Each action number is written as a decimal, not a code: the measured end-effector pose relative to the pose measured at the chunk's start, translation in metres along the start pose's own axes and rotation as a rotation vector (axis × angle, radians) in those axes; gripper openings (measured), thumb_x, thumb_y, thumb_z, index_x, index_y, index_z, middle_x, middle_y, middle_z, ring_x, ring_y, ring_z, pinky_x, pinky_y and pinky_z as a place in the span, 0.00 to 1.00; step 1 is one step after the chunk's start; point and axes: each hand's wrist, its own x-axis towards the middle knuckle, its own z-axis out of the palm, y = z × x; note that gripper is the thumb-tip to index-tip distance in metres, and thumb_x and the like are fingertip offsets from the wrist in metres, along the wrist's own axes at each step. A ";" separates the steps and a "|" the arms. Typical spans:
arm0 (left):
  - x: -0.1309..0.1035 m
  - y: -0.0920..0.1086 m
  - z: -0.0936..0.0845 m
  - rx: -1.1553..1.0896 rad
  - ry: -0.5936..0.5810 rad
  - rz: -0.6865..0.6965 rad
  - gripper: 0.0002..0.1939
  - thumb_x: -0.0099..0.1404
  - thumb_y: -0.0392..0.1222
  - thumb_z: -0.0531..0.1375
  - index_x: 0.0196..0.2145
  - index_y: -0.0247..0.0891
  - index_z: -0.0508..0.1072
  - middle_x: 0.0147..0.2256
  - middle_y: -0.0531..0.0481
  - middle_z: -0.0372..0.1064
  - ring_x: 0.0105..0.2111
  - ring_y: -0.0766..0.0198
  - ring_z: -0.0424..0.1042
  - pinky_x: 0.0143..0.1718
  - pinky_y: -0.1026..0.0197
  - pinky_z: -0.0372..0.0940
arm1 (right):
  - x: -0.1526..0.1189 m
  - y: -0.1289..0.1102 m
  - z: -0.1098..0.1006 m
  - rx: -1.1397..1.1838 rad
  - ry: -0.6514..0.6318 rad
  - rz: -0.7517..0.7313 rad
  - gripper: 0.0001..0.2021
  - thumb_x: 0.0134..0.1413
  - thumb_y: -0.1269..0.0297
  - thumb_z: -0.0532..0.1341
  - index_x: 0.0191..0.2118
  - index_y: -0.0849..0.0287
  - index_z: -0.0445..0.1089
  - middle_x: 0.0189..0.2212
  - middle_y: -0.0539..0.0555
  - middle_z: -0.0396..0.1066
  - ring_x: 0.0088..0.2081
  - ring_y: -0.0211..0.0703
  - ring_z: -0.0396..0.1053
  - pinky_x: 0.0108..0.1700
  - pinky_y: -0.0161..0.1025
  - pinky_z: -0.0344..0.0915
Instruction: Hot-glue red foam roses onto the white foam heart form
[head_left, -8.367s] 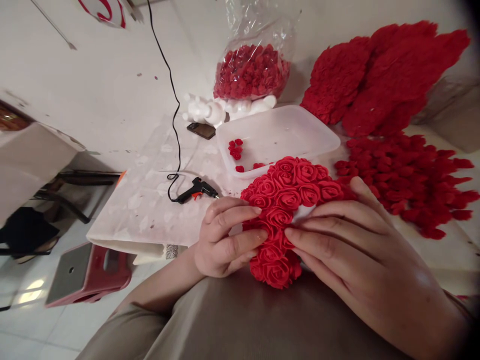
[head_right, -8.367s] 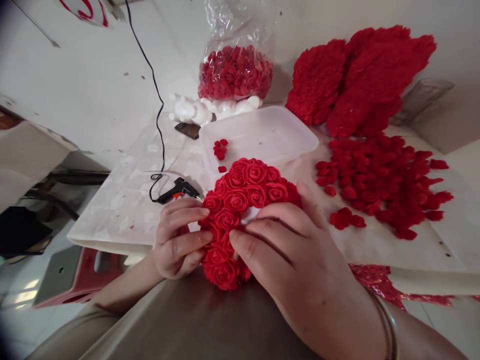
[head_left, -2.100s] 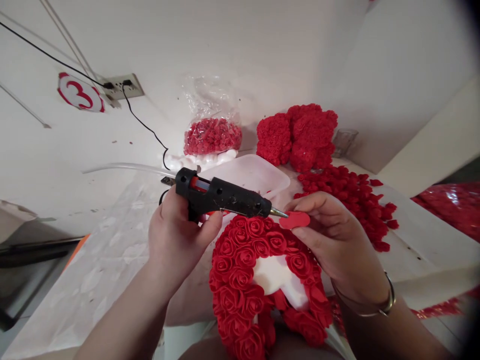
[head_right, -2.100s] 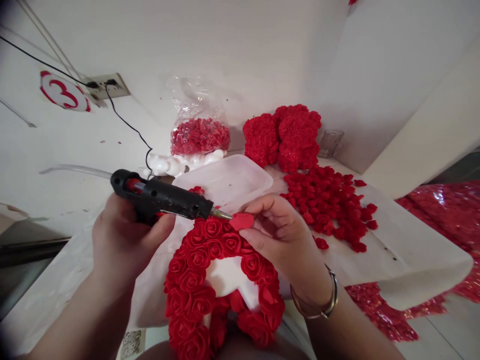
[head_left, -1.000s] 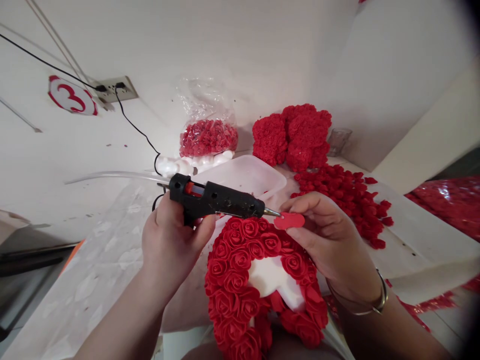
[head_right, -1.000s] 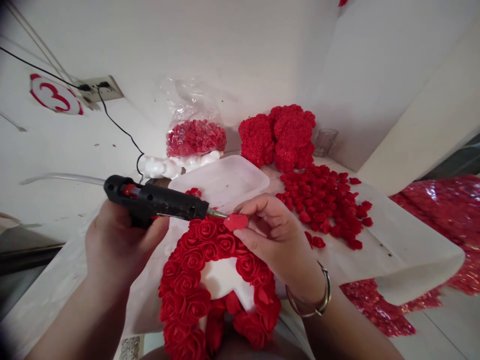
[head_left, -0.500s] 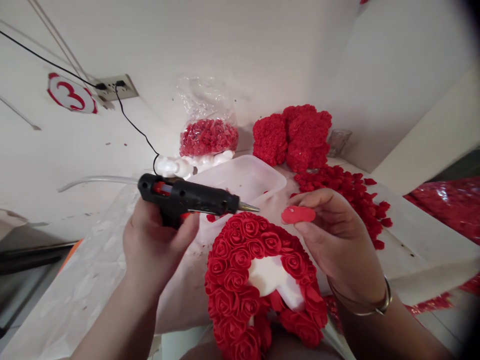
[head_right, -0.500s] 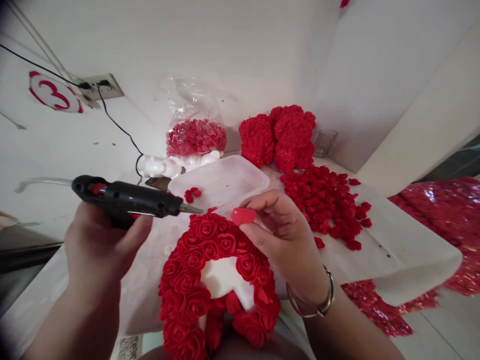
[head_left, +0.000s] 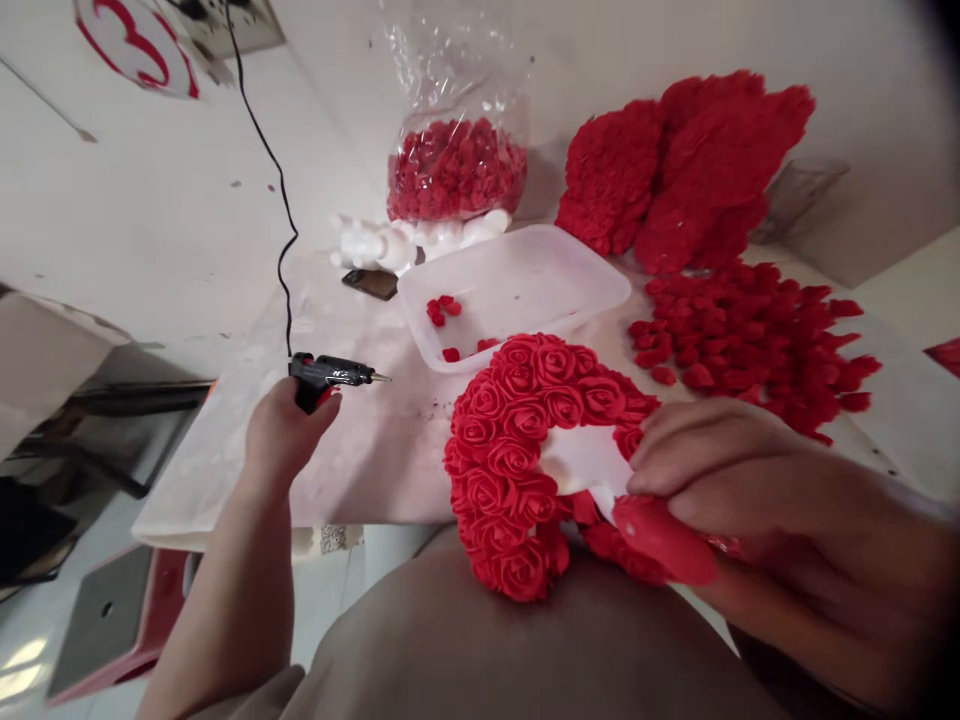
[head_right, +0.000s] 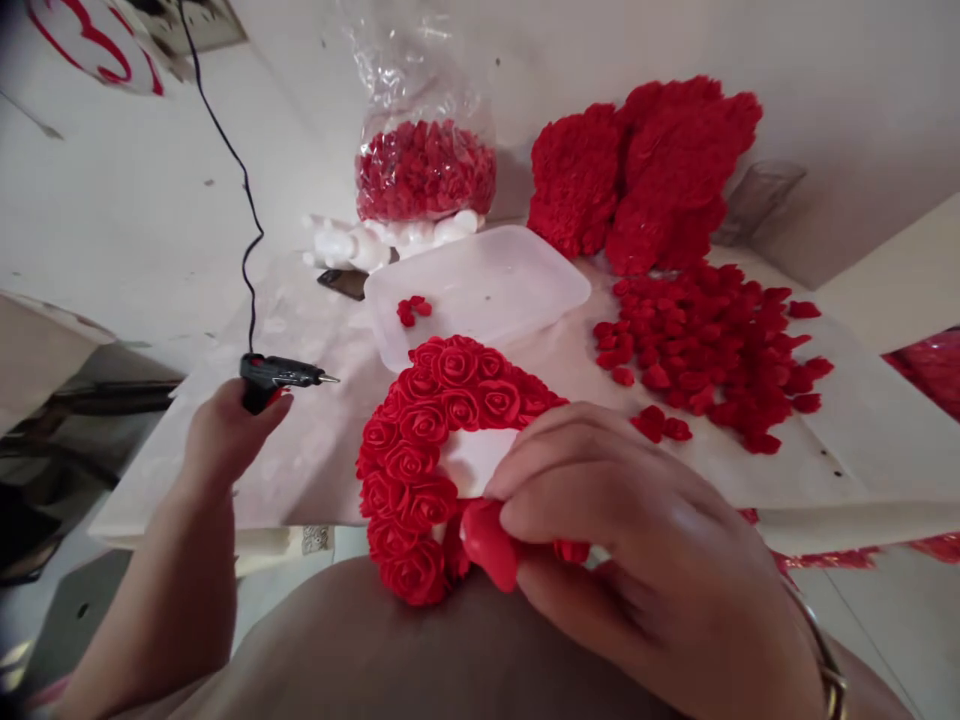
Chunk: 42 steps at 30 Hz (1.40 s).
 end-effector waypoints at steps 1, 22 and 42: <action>-0.002 -0.007 0.008 0.008 -0.020 -0.012 0.16 0.58 0.55 0.60 0.28 0.42 0.61 0.27 0.47 0.67 0.29 0.54 0.70 0.28 0.57 0.57 | 0.000 0.000 0.001 -0.082 -0.080 -0.068 0.15 0.48 0.75 0.68 0.38 0.46 0.72 0.34 0.45 0.78 0.40 0.45 0.75 0.57 0.48 0.71; -0.063 0.024 0.036 -0.336 0.381 0.614 0.26 0.68 0.52 0.56 0.60 0.38 0.64 0.57 0.37 0.67 0.59 0.47 0.66 0.59 0.43 0.65 | 0.024 0.011 0.022 -0.450 -0.247 -0.397 0.06 0.59 0.74 0.63 0.37 0.56 0.70 0.35 0.49 0.79 0.47 0.42 0.72 0.65 0.49 0.58; -0.090 0.094 0.032 -0.612 0.506 1.254 0.16 0.75 0.50 0.50 0.46 0.35 0.70 0.61 0.39 0.63 0.65 0.46 0.59 0.63 0.44 0.62 | 0.036 0.014 0.021 -0.551 -0.221 -0.359 0.08 0.59 0.76 0.62 0.39 0.56 0.69 0.35 0.50 0.76 0.46 0.47 0.70 0.63 0.58 0.59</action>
